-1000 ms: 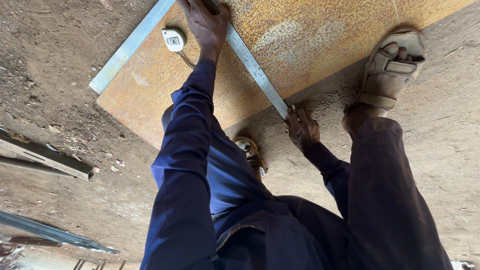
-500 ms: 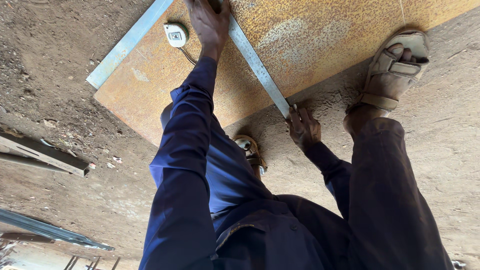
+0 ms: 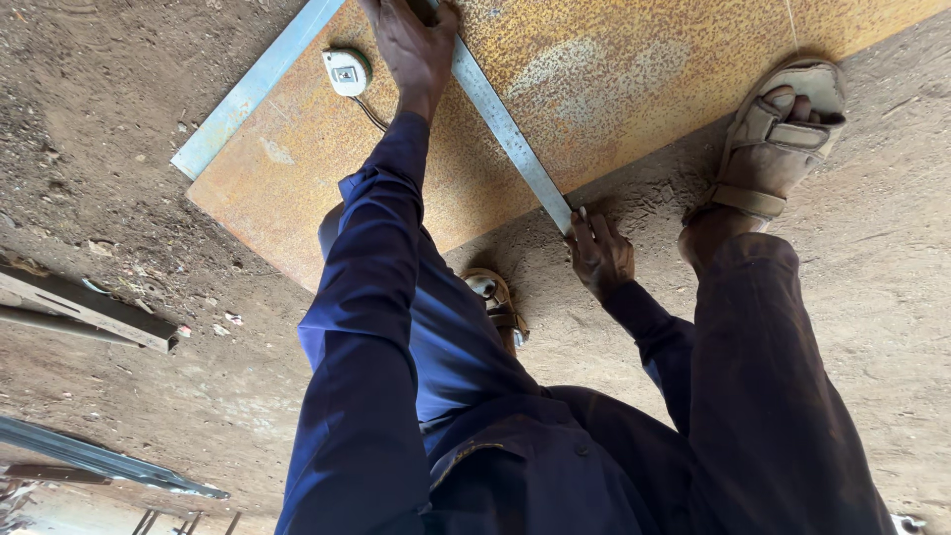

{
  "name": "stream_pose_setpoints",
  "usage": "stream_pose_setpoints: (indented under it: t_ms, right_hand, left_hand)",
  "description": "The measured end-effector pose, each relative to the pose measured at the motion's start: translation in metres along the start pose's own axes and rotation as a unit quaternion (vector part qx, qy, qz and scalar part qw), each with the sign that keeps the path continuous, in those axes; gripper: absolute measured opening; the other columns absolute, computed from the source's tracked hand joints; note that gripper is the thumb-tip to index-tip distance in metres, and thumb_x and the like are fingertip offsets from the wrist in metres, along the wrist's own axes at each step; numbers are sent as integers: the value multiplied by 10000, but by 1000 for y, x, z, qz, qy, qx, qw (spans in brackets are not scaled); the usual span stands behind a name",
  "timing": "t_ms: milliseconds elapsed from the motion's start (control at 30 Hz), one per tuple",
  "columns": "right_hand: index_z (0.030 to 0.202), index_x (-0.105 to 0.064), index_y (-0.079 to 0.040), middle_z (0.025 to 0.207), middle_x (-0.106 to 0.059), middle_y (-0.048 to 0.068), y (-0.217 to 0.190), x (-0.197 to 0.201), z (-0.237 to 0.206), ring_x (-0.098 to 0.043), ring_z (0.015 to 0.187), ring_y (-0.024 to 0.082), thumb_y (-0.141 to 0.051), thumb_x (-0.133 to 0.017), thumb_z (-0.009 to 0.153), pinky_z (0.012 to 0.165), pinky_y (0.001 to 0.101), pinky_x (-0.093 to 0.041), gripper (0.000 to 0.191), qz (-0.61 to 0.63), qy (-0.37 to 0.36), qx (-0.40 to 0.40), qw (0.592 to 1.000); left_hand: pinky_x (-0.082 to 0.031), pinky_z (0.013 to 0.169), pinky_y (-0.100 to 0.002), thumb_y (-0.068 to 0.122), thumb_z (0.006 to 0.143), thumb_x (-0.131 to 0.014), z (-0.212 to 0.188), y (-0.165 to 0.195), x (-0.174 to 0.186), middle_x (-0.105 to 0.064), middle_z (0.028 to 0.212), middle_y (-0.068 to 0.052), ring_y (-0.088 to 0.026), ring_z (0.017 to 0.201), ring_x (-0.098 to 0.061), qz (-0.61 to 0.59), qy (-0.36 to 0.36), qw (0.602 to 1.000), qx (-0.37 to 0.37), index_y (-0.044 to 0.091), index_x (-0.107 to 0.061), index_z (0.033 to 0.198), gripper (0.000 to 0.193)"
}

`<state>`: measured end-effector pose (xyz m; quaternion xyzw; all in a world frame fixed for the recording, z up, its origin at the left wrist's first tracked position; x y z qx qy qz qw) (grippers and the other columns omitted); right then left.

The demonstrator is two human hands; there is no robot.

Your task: The person kneels on the ground beside a rusty metal sheet lying on the dirt floor. They position a long steel straightedge across the sheet, use a tape measure, and run a piece of chalk along the straightedge to scribe straight layout lines, repositioning the ruler to mark different lines across the sheet.

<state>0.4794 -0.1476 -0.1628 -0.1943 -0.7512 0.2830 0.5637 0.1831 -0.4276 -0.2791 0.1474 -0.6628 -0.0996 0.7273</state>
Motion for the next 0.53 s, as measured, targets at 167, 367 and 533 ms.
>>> stream_pose_setpoints:
  t_ms: [167, 367, 533]
  right_hand:
    - [1220, -683, 13, 947, -660, 129, 0, 1, 3, -670, 747, 246, -121, -816, 882, 502, 342, -571, 387, 7, 1, 1, 1000]
    - [1221, -676, 23, 959, -659, 137, 0, 2, 3, -677, 757, 258, -110, -808, 885, 515, 356, -576, 384, 12, 0, 2, 1000]
    - [1241, -662, 24, 990, -656, 141, -1, 3, 3, -685, 783, 276, -114, -800, 888, 533, 360, -584, 403, 14, 3, 5, 1000]
  left_hand:
    - [-553, 1024, -507, 295, 858, -768, 3, -1, 1, -490, 1321, -335, -466, 1226, -565, -25, -51, 997, 60, 19, -344, 1403, 744]
    - [-559, 1096, -500, 430, 985, -801, 2, -11, -6, -572, 1306, -267, -411, 1201, -637, -11, -144, 985, 89, -13, -313, 1511, 843]
    - [-553, 1098, -490, 428, 969, -816, 2, -11, 3, -531, 1381, -255, -397, 1286, -571, -11, -127, 990, 56, 60, -372, 1470, 763]
Point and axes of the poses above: each hand's wrist, its own z-axis towards the middle knuckle, its own x-axis out of the back of the hand, y = z × x, the point moved 2 cm from there along z, towards the middle knuckle
